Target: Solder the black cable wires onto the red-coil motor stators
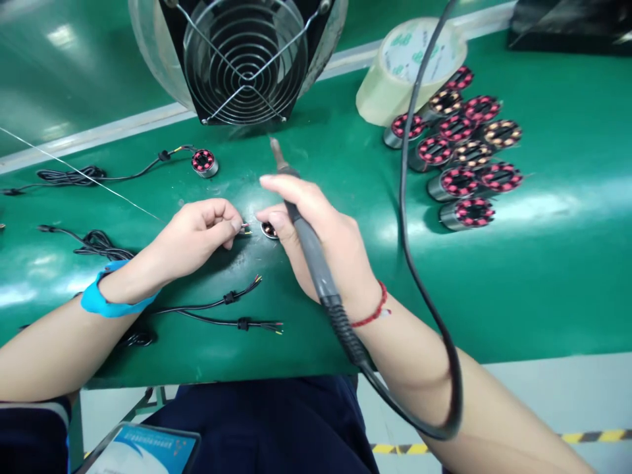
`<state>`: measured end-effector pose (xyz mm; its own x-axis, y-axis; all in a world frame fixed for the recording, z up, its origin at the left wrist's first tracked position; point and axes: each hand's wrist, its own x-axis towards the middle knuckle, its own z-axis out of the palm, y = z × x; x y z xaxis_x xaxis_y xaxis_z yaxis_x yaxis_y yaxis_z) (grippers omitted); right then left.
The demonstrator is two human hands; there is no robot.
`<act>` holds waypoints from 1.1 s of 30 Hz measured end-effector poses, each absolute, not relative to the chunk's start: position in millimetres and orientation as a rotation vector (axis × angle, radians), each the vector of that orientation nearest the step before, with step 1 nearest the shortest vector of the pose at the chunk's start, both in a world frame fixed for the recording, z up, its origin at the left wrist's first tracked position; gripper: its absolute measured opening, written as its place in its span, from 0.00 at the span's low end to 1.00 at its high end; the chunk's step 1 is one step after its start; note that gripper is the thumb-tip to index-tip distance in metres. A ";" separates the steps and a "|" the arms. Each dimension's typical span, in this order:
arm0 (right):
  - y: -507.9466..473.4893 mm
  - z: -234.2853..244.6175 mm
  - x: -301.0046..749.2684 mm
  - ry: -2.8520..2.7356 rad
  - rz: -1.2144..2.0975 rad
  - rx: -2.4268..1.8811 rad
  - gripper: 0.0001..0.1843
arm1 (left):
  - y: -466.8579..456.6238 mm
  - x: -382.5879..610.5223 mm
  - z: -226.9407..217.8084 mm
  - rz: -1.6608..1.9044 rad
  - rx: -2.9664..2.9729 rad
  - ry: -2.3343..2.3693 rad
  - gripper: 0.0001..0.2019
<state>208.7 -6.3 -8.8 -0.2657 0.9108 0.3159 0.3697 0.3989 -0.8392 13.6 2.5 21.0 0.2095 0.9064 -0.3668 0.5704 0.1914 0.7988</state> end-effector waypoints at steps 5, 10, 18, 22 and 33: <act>3.5 -15.7 200.9 -2.039 0.681 -1.045 0.23 | 2.5 13.2 18.9 0.439 1.517 1.455 0.06; 10.5 -24.7 196.7 -2.129 0.653 -1.004 0.27 | 2.5 12.6 20.1 0.447 1.527 1.448 0.07; 13.3 -29.7 197.7 -2.054 0.598 -1.022 0.26 | 4.6 11.8 16.3 0.546 1.510 1.384 0.06; 8.8 -24.9 197.7 -2.033 0.513 -0.940 0.29 | 4.4 11.5 14.9 0.578 1.468 1.373 0.02; 6.3 -24.9 193.5 -2.035 0.587 -0.951 0.25 | 3.7 8.0 15.1 0.646 1.596 1.303 0.03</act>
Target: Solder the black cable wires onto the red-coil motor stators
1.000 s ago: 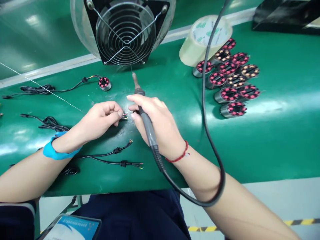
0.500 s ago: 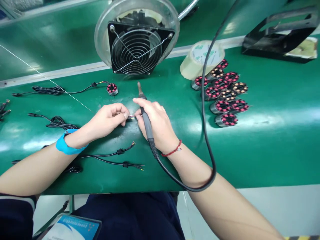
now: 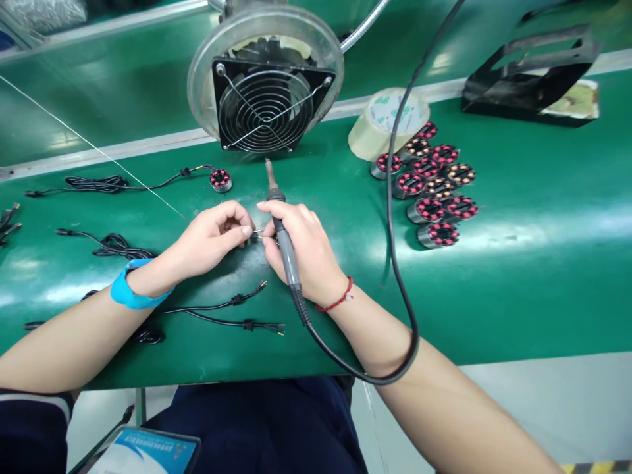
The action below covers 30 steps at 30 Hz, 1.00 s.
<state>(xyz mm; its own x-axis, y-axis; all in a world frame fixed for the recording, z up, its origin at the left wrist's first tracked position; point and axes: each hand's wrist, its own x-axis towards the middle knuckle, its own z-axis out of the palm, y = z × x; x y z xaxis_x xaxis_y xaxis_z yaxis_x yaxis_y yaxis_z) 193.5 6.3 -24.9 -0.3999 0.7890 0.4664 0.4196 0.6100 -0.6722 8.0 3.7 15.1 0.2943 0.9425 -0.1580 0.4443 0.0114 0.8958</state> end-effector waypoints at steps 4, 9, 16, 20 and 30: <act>5.9 -23.7 194.5 -1.926 0.793 -0.968 0.26 | 3.5 6.6 17.9 0.642 1.714 1.254 0.03; 6.9 -22.7 193.3 -1.833 0.930 -0.974 0.25 | 2.4 6.4 21.9 0.609 1.883 1.276 0.03; 8.8 -20.6 195.7 -1.841 0.962 -0.968 0.23 | -1.2 9.7 23.1 0.597 2.091 1.282 0.07; 9.4 -21.2 203.2 -2.021 0.759 -0.946 0.26 | -0.3 11.2 21.2 0.572 1.936 1.385 0.06; 13.9 -24.5 196.0 -2.016 0.704 -1.017 0.21 | 3.9 12.3 17.0 0.542 1.758 1.435 0.04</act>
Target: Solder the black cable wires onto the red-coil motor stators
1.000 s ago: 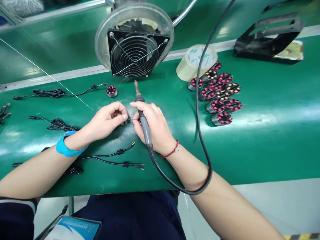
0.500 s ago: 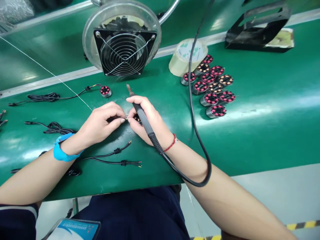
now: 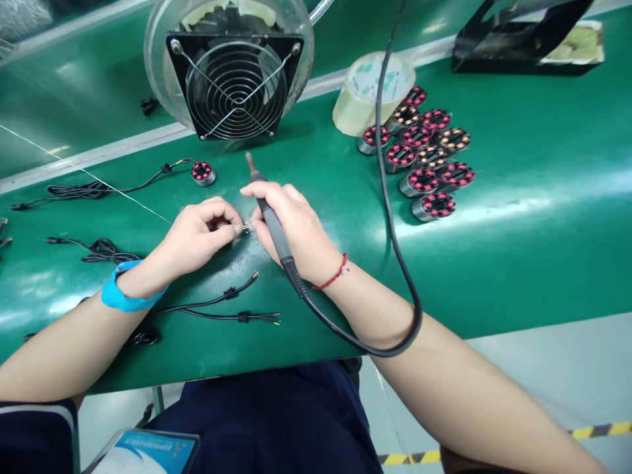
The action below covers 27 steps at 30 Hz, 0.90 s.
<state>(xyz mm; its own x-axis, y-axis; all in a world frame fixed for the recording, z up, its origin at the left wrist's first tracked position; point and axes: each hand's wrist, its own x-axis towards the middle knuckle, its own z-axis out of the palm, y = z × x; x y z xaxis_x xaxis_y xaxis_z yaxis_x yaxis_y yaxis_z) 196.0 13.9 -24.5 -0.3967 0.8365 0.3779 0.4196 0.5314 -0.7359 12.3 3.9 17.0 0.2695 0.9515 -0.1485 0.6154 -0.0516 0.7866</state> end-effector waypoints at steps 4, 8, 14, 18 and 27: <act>14.4 -27.8 192.6 -1.916 0.742 -1.016 0.23 | 5.2 13.8 16.7 0.564 1.730 1.459 0.04; 9.9 -23.3 199.6 -1.822 0.748 -1.023 0.22 | 4.9 16.3 14.5 0.606 1.725 1.473 0.03; 4.8 -5.7 213.4 -1.743 0.581 -1.005 0.11 | 2.9 20.3 11.5 0.642 1.731 1.483 0.04; 3.1 2.4 217.7 -1.663 0.447 -0.967 0.03 | 2.8 21.8 11.9 0.625 1.729 1.514 0.04; -2.7 3.6 222.9 -1.639 0.453 -0.907 0.09 | 3.2 22.4 8.5 0.649 1.703 1.532 0.03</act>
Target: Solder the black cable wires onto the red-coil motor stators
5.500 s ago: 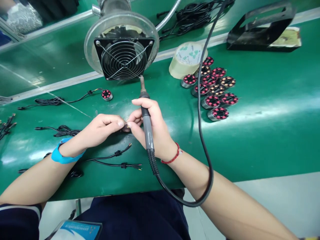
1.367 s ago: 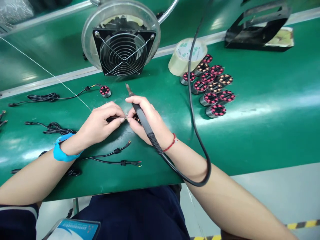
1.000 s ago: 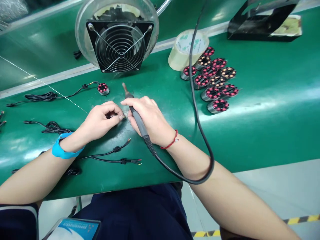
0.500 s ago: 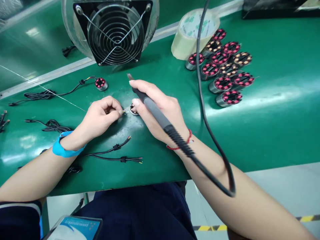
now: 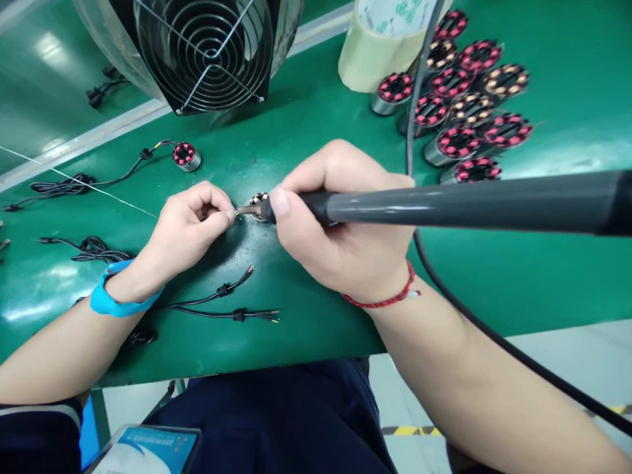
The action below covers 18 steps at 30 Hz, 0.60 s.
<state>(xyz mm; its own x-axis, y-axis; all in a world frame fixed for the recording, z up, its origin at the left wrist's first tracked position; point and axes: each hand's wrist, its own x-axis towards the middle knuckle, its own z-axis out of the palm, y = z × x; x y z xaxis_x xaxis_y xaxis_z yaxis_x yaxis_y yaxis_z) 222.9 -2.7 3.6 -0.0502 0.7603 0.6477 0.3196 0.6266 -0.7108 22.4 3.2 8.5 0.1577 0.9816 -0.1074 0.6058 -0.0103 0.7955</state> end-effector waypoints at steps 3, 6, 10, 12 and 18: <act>-4.6 3.2 222.7 -1.658 0.460 -0.926 0.09 | 3.0 22.4 8.4 0.658 1.693 1.521 0.04; -7.1 4.3 222.5 -1.660 0.484 -0.991 0.11 | 2.6 22.7 8.8 0.666 1.673 1.516 0.04; -8.3 5.6 223.1 -1.630 0.476 -1.031 0.12 | 2.6 23.7 9.8 0.664 1.658 1.525 0.04; -8.0 5.8 223.3 -1.641 0.482 -1.022 0.11 | 3.0 24.4 10.5 0.663 1.657 1.529 0.04; -8.3 6.5 223.4 -1.665 0.515 -1.036 0.12 | 3.7 24.9 11.4 0.674 1.657 1.531 0.04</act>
